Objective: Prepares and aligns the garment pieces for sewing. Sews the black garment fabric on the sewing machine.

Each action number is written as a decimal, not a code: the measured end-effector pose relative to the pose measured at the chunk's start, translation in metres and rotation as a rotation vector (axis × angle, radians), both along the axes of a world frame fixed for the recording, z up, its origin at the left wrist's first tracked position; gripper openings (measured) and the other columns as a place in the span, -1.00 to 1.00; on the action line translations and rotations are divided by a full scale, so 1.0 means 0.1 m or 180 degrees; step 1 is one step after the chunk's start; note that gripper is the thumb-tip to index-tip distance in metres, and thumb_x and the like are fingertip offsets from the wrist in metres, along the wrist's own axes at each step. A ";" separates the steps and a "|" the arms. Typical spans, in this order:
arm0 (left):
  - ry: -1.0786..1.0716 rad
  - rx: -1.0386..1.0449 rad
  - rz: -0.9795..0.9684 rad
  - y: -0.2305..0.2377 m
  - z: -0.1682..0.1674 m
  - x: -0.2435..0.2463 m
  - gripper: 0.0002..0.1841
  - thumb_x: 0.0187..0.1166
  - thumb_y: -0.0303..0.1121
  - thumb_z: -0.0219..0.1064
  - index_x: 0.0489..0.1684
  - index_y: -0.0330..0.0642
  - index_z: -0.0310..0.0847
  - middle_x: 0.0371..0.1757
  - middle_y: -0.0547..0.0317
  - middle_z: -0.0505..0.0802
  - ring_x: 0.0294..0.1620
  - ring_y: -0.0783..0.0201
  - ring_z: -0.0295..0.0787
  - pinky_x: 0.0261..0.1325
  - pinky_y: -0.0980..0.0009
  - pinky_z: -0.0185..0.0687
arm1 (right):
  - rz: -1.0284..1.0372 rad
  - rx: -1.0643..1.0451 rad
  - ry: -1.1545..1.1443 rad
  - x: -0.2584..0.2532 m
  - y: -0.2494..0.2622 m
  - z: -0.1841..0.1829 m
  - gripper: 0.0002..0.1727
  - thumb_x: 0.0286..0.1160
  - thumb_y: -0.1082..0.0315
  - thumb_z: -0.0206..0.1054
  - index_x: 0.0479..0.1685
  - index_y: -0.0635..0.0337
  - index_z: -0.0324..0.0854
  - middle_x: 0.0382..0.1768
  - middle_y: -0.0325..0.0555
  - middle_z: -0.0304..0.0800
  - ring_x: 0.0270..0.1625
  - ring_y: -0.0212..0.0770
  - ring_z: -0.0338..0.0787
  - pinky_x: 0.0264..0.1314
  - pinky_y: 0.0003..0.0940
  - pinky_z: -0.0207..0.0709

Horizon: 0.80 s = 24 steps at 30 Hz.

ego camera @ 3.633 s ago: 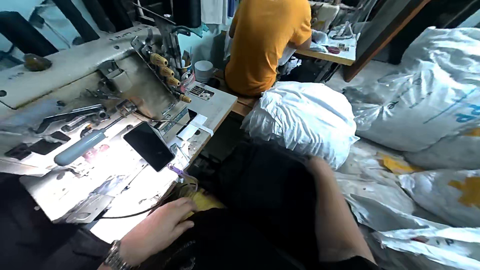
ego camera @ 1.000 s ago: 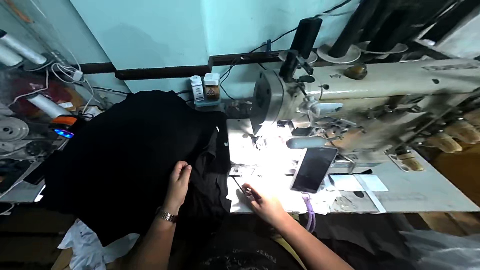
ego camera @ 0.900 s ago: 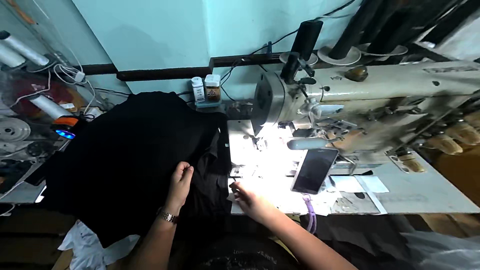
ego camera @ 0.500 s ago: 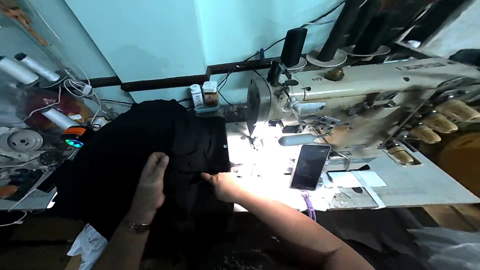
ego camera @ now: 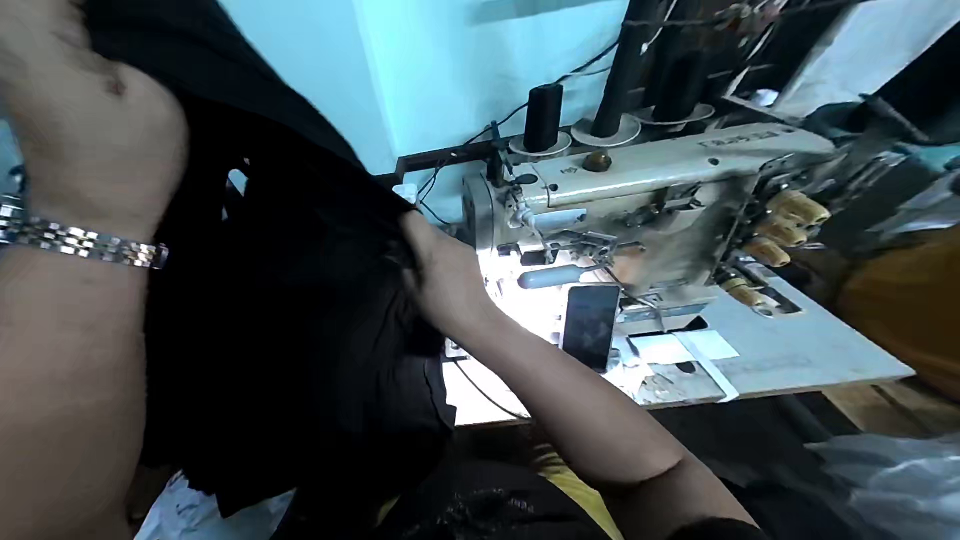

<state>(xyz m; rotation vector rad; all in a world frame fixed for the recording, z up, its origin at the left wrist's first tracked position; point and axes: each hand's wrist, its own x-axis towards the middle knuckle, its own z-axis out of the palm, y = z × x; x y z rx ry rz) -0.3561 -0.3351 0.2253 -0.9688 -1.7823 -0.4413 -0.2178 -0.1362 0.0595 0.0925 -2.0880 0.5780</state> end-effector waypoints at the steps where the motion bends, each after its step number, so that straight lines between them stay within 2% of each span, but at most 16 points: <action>1: -0.0078 -0.0201 -0.0341 0.15 -0.03 0.21 -0.65 0.59 -0.47 0.05 0.19 -0.44 0.63 0.16 -0.45 0.75 0.23 -0.23 0.70 0.28 -0.11 0.48 | -0.0011 -0.0015 -0.0062 0.10 0.08 -0.04 -0.79 0.44 0.42 0.42 0.00 0.19 0.61 -0.33 -0.03 0.77 -0.38 -0.02 0.84 -0.47 -0.04 0.68; 3: -0.0449 -0.0899 -0.0597 0.27 -0.14 0.32 -0.60 0.50 -0.55 0.10 0.28 -0.40 0.62 0.44 -0.45 0.61 0.48 -0.33 0.54 0.51 -0.21 0.39 | 0.0090 0.0036 -0.0129 0.31 0.22 -0.16 -0.83 0.44 0.40 0.40 -0.05 0.17 0.62 -0.41 -0.08 0.74 -0.44 -0.07 0.79 -0.52 -0.06 0.64; 4: -0.0563 -0.1206 -0.0662 0.30 -0.25 0.30 -0.60 0.48 -0.57 0.11 0.27 -0.37 0.63 0.46 -0.40 0.61 0.51 -0.34 0.53 0.53 -0.24 0.40 | 0.0146 0.0097 -0.0129 0.42 0.28 -0.25 -0.86 0.44 0.39 0.39 -0.10 0.17 0.62 -0.45 -0.12 0.71 -0.49 -0.11 0.75 -0.56 -0.09 0.61; 5: -0.0679 -0.1437 -0.0725 0.32 -0.38 0.27 -0.62 0.46 -0.62 0.12 0.22 -0.35 0.67 0.41 -0.35 0.67 0.46 -0.31 0.59 0.49 -0.24 0.46 | 0.0168 0.0160 -0.0141 0.53 0.33 -0.36 -0.89 0.44 0.38 0.37 -0.15 0.16 0.62 -0.48 -0.15 0.69 -0.52 -0.14 0.73 -0.57 -0.13 0.60; 8: -0.1220 -0.1964 -0.0724 0.35 -0.69 0.18 -0.63 0.39 -0.77 0.23 0.08 -0.28 0.77 0.14 -0.22 0.83 0.22 -0.26 0.77 0.28 -0.33 0.59 | 0.0019 0.0166 -0.0414 0.80 0.51 -0.66 -0.88 0.47 0.37 0.33 -0.11 0.16 0.66 -0.44 -0.12 0.76 -0.44 -0.12 0.81 -0.46 -0.11 0.69; 10: -0.1597 -0.2085 -0.0645 0.36 -0.84 0.12 -0.62 0.40 -0.78 0.28 0.08 -0.23 0.80 0.10 -0.17 0.87 0.19 -0.23 0.80 0.27 -0.35 0.60 | -0.0107 0.0052 -0.0568 0.89 0.59 -0.81 -0.85 0.49 0.36 0.31 -0.09 0.16 0.69 -0.41 -0.10 0.80 -0.40 -0.10 0.84 -0.41 -0.08 0.70; 13: -0.1719 -0.1685 -0.0867 0.42 -0.96 0.12 -0.62 0.44 -0.75 0.17 0.05 -0.20 0.80 0.11 -0.08 0.87 0.21 -0.07 0.80 0.31 -0.21 0.62 | -0.0168 0.0025 -0.0591 0.97 0.61 -0.94 -0.83 0.56 0.31 0.24 -0.07 0.13 0.71 -0.42 -0.13 0.80 -0.43 -0.13 0.82 -0.44 -0.12 0.69; 16: -0.1407 -0.1204 -0.1131 0.49 -1.11 0.28 -0.64 0.44 -0.63 0.11 0.08 -0.26 0.76 0.31 -0.07 0.78 0.39 0.04 0.71 0.47 0.03 0.59 | -0.0016 0.0045 -0.0764 1.06 0.63 -1.14 -0.80 0.59 0.26 0.25 -0.02 0.11 0.72 -0.43 -0.15 0.81 -0.44 -0.16 0.82 -0.44 -0.12 0.71; 18: -0.1262 -0.1542 -0.1029 0.51 -1.29 0.40 -0.63 0.40 -0.68 0.18 0.11 -0.30 0.76 0.37 -0.15 0.73 0.38 -0.07 0.70 0.40 -0.05 0.64 | 0.0066 0.0116 -0.1234 1.14 0.64 -1.36 -0.87 0.49 0.27 0.31 -0.16 0.11 0.68 -0.46 -0.12 0.75 -0.44 -0.09 0.81 -0.45 -0.04 0.68; 19: -0.1233 -0.1907 -0.0903 0.52 -1.40 0.41 -0.64 0.42 -0.70 0.24 0.12 -0.25 0.79 0.35 -0.12 0.74 0.37 -0.09 0.71 0.38 -0.09 0.66 | 0.0114 0.0212 -0.1601 1.18 0.64 -1.48 -0.87 0.48 0.26 0.33 -0.18 0.11 0.68 -0.44 -0.08 0.75 -0.40 -0.02 0.83 -0.42 0.03 0.69; 21: -0.1404 -0.2668 -0.0719 0.52 -1.72 0.36 -0.63 0.39 -0.67 0.35 0.04 -0.03 0.86 0.31 0.02 0.80 0.45 -0.09 0.64 0.44 -0.17 0.57 | 0.0373 0.0196 -0.2637 1.23 0.64 -1.68 -0.77 0.61 0.24 0.31 0.10 0.09 0.72 -0.20 0.05 0.87 -0.15 0.13 0.90 -0.16 0.21 0.73; 22: -0.1554 -0.2944 -0.0704 0.53 -1.87 0.35 -0.61 0.37 -0.67 0.37 -0.01 0.06 0.88 0.30 0.10 0.82 0.49 -0.07 0.61 0.45 -0.19 0.52 | 0.0540 0.0140 -0.2935 1.24 0.64 -1.77 -0.72 0.64 0.23 0.29 0.20 0.07 0.71 -0.11 0.08 0.88 -0.08 0.16 0.90 -0.09 0.24 0.71; 23: -0.1695 -0.3121 -0.0726 0.54 -1.98 0.35 -0.59 0.37 -0.67 0.36 -0.01 0.10 0.89 0.30 0.15 0.83 0.54 -0.05 0.58 0.51 -0.18 0.47 | 0.0675 0.0066 -0.3028 1.24 0.64 -1.85 -0.68 0.66 0.22 0.29 0.30 0.02 0.71 -0.02 0.08 0.87 -0.03 0.15 0.89 -0.03 0.23 0.71; 24: -0.1806 -0.3197 -0.0780 0.54 -2.06 0.36 -0.58 0.39 -0.66 0.34 0.02 0.12 0.89 0.28 0.19 0.85 0.58 -0.02 0.55 0.58 -0.15 0.40 | 0.0759 0.0017 -0.2849 1.25 0.63 -1.93 -0.67 0.63 0.21 0.32 0.31 -0.04 0.73 -0.01 0.04 0.87 -0.06 0.09 0.90 -0.06 0.18 0.73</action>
